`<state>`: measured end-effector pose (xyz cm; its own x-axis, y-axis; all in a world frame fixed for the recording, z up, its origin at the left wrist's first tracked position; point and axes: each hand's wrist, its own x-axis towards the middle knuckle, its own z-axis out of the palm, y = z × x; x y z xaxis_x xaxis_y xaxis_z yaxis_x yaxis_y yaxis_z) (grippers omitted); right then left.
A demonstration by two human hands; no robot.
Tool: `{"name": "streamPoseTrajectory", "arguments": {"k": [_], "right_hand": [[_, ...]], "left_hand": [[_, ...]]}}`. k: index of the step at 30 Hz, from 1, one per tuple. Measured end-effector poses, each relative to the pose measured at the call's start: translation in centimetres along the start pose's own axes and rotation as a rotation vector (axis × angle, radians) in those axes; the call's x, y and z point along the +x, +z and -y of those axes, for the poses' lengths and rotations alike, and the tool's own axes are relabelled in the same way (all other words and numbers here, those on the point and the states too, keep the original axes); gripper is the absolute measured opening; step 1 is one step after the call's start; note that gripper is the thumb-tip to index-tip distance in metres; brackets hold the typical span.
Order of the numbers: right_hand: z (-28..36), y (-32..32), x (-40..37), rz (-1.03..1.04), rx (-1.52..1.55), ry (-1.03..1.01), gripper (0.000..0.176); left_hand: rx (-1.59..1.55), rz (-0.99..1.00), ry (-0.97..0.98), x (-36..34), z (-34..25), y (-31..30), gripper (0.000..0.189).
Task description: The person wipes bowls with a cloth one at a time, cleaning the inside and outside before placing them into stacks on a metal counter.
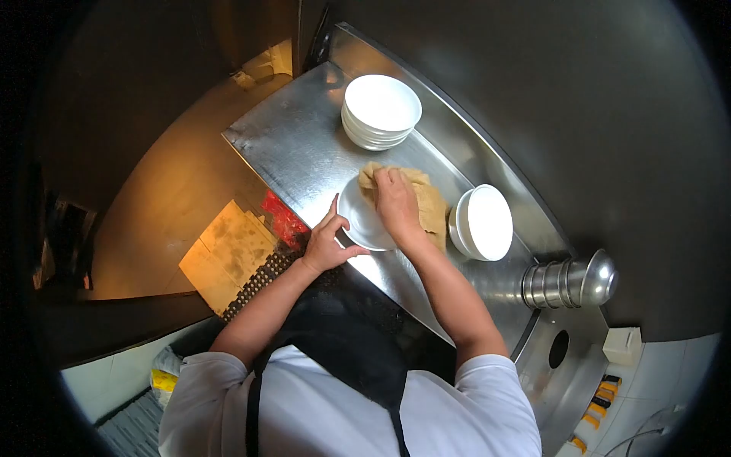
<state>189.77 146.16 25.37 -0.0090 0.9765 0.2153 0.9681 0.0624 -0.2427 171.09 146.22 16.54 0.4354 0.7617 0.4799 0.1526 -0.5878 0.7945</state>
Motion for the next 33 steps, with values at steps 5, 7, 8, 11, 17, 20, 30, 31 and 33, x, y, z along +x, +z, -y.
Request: {"name": "streamPoseTrajectory", "arguments": {"k": [5,7,8,11,17,20,30,31,33], "right_hand": [[-0.7,5.9,-1.6,-0.013,0.038,0.072,0.014],[1.0,5.1,-0.9,0.079,0.322,-0.002,0.019],[0.8,5.0,-1.5,0.142,0.343,0.001,0.02],[-0.9,2.4,-1.8,0.544,0.287,-0.074,0.017],[-0.7,-4.3,-0.1,0.454,0.152,0.041,0.014],[-0.8,-3.7,1.0,0.234,0.237,-0.057,0.019],[-3.5,-1.2,-3.4,0.294,-0.488,-0.446,0.057],[-3.1,-0.8,-4.3,0.331,-0.422,-0.335,0.051],[-1.5,-0.3,-5.5,0.387,-0.301,-0.117,0.044]], "left_hand": [[0.013,0.002,-0.073,0.0,-0.3,-0.1,0.064],[-0.035,0.007,-0.112,-0.1,-0.1,0.0,0.063],[-0.066,0.034,-0.136,-0.3,0.4,-0.1,0.064],[-0.106,0.016,-0.096,0.2,0.3,0.0,0.064],[-0.088,0.07,-0.06,0.3,0.6,0.6,0.065],[-0.076,0.109,-0.086,0.4,0.1,-0.1,0.064],[-0.011,0.037,-0.012,0.2,0.2,0.2,0.063],[0.0,0.032,-0.016,-0.1,0.1,0.3,0.062],[0.012,-0.016,0.021,0.0,0.0,0.7,0.061]]}}
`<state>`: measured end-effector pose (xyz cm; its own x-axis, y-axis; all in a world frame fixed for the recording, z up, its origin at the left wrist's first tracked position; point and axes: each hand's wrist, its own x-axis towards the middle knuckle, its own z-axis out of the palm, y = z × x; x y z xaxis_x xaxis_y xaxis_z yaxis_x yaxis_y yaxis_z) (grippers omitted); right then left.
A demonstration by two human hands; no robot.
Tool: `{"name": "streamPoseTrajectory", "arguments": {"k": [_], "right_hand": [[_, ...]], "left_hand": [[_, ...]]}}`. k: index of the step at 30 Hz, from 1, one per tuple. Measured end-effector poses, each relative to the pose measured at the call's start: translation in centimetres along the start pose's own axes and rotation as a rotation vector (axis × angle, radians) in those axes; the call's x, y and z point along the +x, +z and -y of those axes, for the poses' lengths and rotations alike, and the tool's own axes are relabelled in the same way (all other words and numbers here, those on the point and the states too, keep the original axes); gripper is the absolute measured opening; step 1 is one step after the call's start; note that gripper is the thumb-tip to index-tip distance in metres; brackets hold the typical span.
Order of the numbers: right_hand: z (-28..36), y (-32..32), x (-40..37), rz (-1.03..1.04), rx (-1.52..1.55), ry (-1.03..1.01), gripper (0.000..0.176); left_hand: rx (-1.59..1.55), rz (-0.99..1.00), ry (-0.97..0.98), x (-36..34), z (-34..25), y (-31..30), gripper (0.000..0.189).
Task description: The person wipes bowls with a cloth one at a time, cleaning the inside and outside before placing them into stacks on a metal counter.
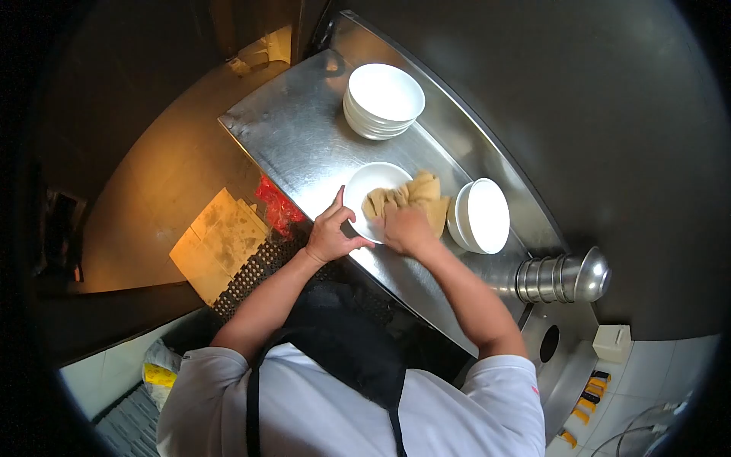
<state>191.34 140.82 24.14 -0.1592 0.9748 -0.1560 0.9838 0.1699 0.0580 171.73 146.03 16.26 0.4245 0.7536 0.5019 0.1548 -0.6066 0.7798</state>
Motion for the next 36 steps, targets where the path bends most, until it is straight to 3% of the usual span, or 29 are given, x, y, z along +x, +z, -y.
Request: {"name": "streamPoseTrajectory", "arguments": {"k": [2,4,5,10,11,13,14,16,17,20,21,24,28,29,32,36], "right_hand": [[1.7,0.7,-0.4,0.084,0.138,0.129,0.041],[3.3,1.3,-0.1,-0.177,0.447,0.163,0.038],[3.3,1.3,0.9,-0.1,0.627,0.323,0.037],[-0.5,1.0,1.3,-0.627,1.352,0.687,0.042],[-2.4,0.0,0.2,-0.733,1.163,0.634,0.043],[-3.4,-6.1,-2.1,-0.864,1.358,0.63,0.044],[-5.4,-5.3,-2.3,-1.097,1.426,0.622,0.041],[-6.4,-6.4,-3.5,-1.153,1.384,0.556,0.038],[-6.0,-7.5,-3.9,-1.139,1.389,0.519,0.038],[-4.9,-6.9,-4.0,-1.111,1.184,0.498,0.039],[-4.8,-6.2,-3.9,-1.096,1.126,0.487,0.039],[-3.3,-6.2,-3.9,-1.156,1.175,0.48,0.034],[-2.5,-6.4,-4.4,-1.201,1.149,0.455,0.028],[-2.7,-5.7,-4.2,-1.174,0.928,0.364,0.025],[-2.8,-4.6,-2.0,-0.987,0.377,0.059,0.019],[-2.3,-3.1,3.9,-0.67,0.169,-0.363,0.033]], "left_hand": [[-0.007,-0.006,-0.027,-0.2,-0.4,0.4,0.059],[-0.019,-0.026,-0.018,-0.2,-0.5,0.8,0.059],[-0.018,-0.04,-0.02,-0.3,-0.6,0.9,0.061],[0.068,-0.054,-0.003,-1.1,-0.7,1.4,0.07],[0.108,-0.031,0.009,-1.4,-1.4,0.9,0.07],[0.197,0.072,0.05,-1.7,-0.8,-0.3,0.075],[0.275,0.114,0.098,-1.0,-0.5,-1.6,0.073],[0.324,0.19,0.21,1.2,0.0,-3.4,0.072],[0.325,0.158,0.246,2.4,-0.5,-4.0,0.055],[0.465,0.504,0.341,4.0,0.9,-4.0,0.035],[0.446,0.37,0.387,3.9,-0.3,-3.7,0.028],[0.481,0.454,0.134,1.9,-3.0,-2.1,0.03],[0.514,0.133,0.299,1.2,-4.4,-1.4,0.033],[0.521,0.146,0.352,1.7,-3.9,-2.0,0.031],[0.566,0.601,0.289,3.4,-1.7,-3.7,0.029],[0.385,0.549,0.457,3.3,-0.9,-2.5,0.025]]}}
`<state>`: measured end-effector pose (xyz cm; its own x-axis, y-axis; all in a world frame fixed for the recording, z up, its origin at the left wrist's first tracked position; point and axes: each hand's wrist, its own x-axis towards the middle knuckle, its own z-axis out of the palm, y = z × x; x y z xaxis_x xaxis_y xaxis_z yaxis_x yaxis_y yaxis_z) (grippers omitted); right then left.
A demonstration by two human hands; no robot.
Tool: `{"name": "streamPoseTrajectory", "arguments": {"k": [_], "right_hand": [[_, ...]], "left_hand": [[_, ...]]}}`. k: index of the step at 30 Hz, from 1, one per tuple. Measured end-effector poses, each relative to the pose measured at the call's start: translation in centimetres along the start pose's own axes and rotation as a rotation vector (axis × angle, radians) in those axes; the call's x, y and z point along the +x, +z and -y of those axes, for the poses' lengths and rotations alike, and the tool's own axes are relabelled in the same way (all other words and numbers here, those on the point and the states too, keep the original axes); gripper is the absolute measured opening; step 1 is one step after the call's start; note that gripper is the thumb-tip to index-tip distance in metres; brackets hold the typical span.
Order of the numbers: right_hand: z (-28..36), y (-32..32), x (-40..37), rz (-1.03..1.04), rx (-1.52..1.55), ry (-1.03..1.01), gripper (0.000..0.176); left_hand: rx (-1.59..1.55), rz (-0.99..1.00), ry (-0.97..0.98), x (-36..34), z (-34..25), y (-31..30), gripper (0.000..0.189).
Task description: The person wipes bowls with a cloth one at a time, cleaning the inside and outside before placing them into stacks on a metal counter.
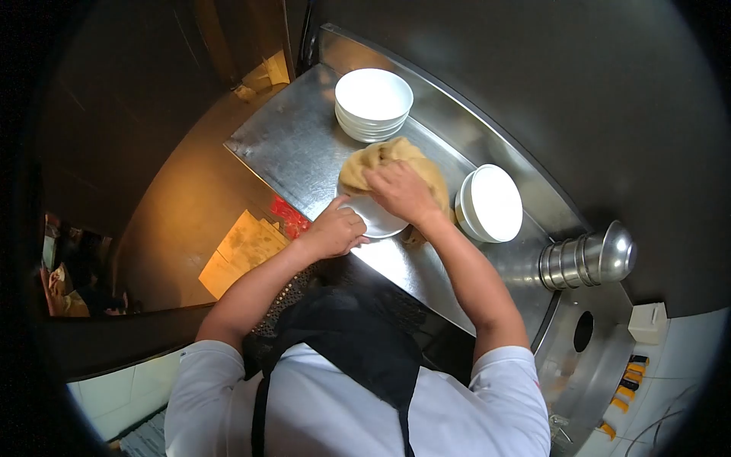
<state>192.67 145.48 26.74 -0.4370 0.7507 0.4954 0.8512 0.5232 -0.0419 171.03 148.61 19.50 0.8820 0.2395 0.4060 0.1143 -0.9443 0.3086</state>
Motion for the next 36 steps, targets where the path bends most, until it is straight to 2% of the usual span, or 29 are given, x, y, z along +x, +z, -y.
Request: {"name": "streamPoseTrajectory", "arguments": {"k": [3,6,9,12,13,16,17,18,20,21,22,23,24,26,27,29,32,33,35,36], "right_hand": [[-2.6,5.0,-2.5,0.15,-0.335,-0.207,0.04],[-1.5,5.1,-4.6,0.431,-0.281,0.033,0.036],[3.4,0.8,-1.9,0.794,-0.102,0.473,0.035],[5.4,2.2,-4.0,0.255,0.195,0.648,0.035],[5.2,2.2,-3.8,0.278,0.257,0.762,0.036],[2.6,2.3,-5.9,-0.031,0.51,0.858,0.038],[1.8,2.4,-6.6,-0.262,0.646,1.027,0.037],[0.9,2.0,-7.2,-0.501,0.777,1.187,0.037],[-0.5,-0.8,-8.2,-0.612,0.682,1.126,0.038],[-0.5,-2.6,-8.0,-0.667,0.682,1.105,0.038],[0.5,-5.8,-6.6,-0.73,0.783,1.104,0.039],[0.5,-6.8,-6.3,-0.793,0.73,1.101,0.039],[0.6,-6.8,-6.9,-0.802,0.69,1.077,0.038],[1.2,-6.6,-7.1,-0.82,0.642,1.045,0.037],[1.9,-6.4,-6.9,-0.829,0.632,1.042,0.037],[3.5,-5.8,-6.9,-0.833,0.621,1.033,0.037],[6.3,-4.5,-7.4,-0.817,0.682,1.025,0.032],[7.2,-4.2,-7.1,-0.809,0.655,1.027,0.031],[8.7,-2.5,-7.0,-0.82,0.682,1.015,0.029],[9.3,-1.9,-7.2,-0.644,0.476,0.958,0.028]], "left_hand": [[0.04,-0.121,-0.037,-0.2,-1.2,0.0,0.026],[0.076,-0.177,-0.048,-0.5,-1.6,0.6,0.027],[0.084,-0.193,-0.077,-0.2,-1.7,1.2,0.026],[0.066,-0.283,-0.114,0.3,-2.8,2.1,0.025],[0.045,-0.254,-0.168,0.3,-3.2,2.3,0.027],[-0.005,-0.29,-0.256,0.8,-4.3,2.3,0.029],[-0.012,-0.163,-0.298,0.5,-4.1,2.7,0.036],[0.007,-0.132,-0.277,0.5,-3.9,1.9,0.04],[0.033,-0.068,-0.234,0.7,-3.3,-0.9,0.048],[0.054,0.121,-0.265,0.7,-2.1,-1.9,0.059],[0.156,0.131,-0.249,0.4,-0.7,-2.2,0.058],[0.19,0.226,-0.281,0.8,0.1,-3.6,0.061],[0.268,0.134,-0.2,0.2,1.9,-2.7,0.05],[0.298,0.141,-0.064,0.1,3.3,-3.1,0.033],[0.265,0.158,-0.056,0.3,3.0,-3.2,0.03],[0.195,0.192,-0.042,0.5,1.7,-3.2,0.028],[0.105,-0.002,-0.036,-0.3,0.3,-1.3,0.03],[0.093,-0.017,-0.079,-0.4,0.0,-1.1,0.034],[0.051,-0.086,-0.117,-0.3,-0.5,-0.7,0.031],[0.031,-0.122,-0.136,-0.3,-0.6,-0.4,0.029]]}}
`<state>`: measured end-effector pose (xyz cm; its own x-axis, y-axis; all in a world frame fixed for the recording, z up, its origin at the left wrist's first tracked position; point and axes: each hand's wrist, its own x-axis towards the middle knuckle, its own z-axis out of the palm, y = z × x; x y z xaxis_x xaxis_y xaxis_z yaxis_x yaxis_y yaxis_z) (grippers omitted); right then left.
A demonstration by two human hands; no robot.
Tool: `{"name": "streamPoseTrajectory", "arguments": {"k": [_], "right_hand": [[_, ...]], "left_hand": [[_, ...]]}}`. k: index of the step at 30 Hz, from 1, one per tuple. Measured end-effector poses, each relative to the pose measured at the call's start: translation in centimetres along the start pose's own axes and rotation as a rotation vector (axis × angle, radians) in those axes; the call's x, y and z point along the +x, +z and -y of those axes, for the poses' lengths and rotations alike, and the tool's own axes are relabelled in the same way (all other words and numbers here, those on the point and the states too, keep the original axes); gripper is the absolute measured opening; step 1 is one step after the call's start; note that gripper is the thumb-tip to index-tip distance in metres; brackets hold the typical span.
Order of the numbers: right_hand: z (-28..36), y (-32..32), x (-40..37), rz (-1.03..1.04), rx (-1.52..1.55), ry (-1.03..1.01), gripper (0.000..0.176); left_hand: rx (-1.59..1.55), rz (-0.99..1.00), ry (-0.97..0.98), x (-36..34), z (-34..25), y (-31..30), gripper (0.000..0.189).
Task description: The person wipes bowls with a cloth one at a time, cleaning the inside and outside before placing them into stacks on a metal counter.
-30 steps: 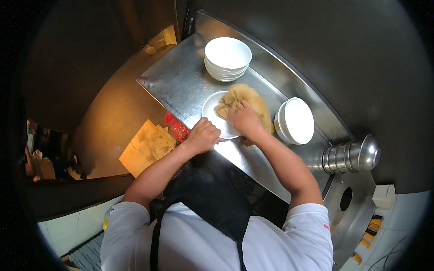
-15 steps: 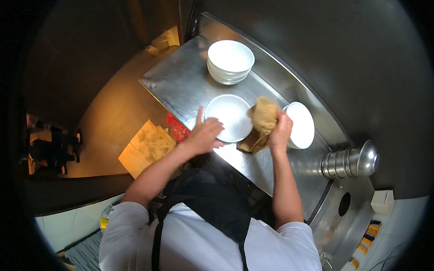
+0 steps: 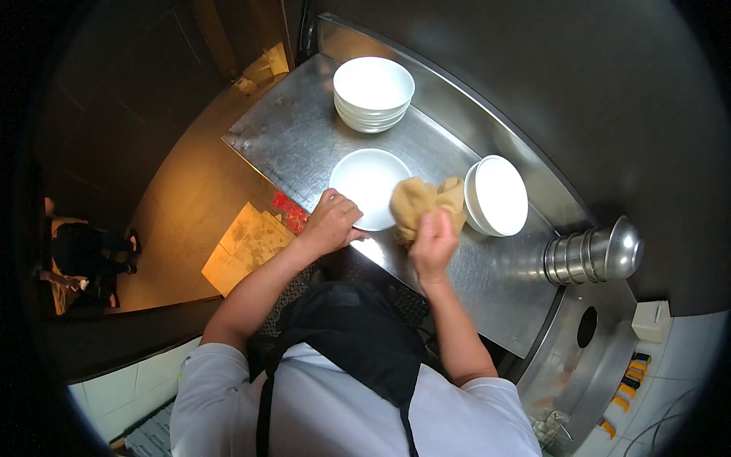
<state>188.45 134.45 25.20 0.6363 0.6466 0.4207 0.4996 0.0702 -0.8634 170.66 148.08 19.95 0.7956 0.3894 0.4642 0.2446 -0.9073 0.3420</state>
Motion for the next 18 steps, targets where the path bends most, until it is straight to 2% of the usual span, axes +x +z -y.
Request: {"name": "streamPoseTrajectory", "arguments": {"k": [2,3,4,6,9,12,13,16,17,18], "right_hand": [[-0.6,1.5,-1.6,0.21,-0.373,-0.278,0.032],[-1.6,2.3,-2.5,0.401,-0.416,-0.346,0.043],[-1.4,3.3,-3.1,0.444,-0.465,-0.443,0.048],[-1.8,3.6,-3.2,0.444,-0.446,-0.451,0.048],[-3.8,2.5,-1.8,0.575,-0.486,-0.578,0.044],[-5.1,0.7,2.2,0.877,-0.452,-0.659,0.039],[-5.0,0.1,3.9,1.001,-0.497,-0.651,0.036],[-5.3,-0.6,8.4,1.191,-0.386,-0.709,0.034],[-5.1,-1.0,9.7,1.263,-0.462,-0.669,0.033],[-5.7,-0.6,10.3,1.132,-0.513,-0.661,0.033]], "left_hand": [[0.018,0.017,0.004,-0.3,-0.2,0.7,0.022],[0.027,0.027,0.009,-0.4,-0.2,1.0,0.019],[0.016,0.026,0.013,-0.2,-0.2,0.9,0.016],[-0.006,0.021,0.018,0.2,-0.2,0.6,0.009],[-0.027,0.088,0.018,-0.2,0.0,0.5,0.022],[-0.044,0.222,0.065,0.0,1.3,0.2,0.018],[-0.053,0.231,0.083,0.2,1.4,0.0,0.018],[-0.079,0.235,0.132,0.8,1.9,-0.7,0.021],[-0.088,0.222,0.146,0.8,2.1,-0.8,0.021],[-0.097,0.208,0.16,0.9,2.4,-0.9,0.021]]}}
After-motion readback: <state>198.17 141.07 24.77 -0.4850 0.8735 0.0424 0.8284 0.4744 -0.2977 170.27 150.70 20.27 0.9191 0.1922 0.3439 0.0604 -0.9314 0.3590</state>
